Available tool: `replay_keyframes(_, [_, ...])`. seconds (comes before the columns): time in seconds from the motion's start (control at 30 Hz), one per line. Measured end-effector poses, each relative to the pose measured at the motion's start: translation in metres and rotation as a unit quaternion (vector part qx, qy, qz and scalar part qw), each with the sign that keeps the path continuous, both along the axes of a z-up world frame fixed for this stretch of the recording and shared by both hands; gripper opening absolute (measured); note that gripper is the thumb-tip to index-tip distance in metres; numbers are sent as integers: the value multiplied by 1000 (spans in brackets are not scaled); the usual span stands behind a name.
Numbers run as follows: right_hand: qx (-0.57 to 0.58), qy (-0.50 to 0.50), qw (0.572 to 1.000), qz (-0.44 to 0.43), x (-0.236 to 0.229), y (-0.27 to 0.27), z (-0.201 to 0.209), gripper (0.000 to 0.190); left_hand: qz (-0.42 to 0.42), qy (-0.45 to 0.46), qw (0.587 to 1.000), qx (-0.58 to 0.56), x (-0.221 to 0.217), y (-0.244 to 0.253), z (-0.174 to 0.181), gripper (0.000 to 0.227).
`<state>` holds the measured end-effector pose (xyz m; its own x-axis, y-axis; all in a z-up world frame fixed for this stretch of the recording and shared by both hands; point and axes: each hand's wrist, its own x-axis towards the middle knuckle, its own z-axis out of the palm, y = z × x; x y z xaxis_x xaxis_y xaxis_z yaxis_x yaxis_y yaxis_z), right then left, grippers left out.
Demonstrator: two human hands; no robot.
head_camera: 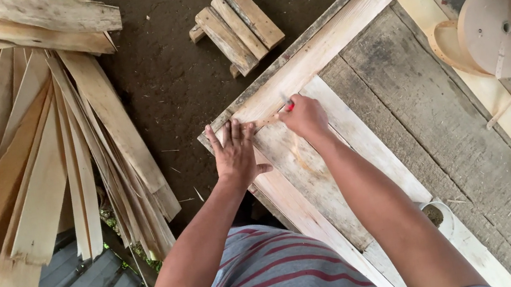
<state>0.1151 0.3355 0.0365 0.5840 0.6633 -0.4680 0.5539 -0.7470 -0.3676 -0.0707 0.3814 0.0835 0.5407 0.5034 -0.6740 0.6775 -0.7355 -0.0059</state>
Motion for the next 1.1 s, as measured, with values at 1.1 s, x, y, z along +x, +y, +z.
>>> replay_keyframes(1.1, [-104, 75, 985, 116, -85, 12, 21, 48, 43, -49, 998, -5, -7, -9, -37, 118])
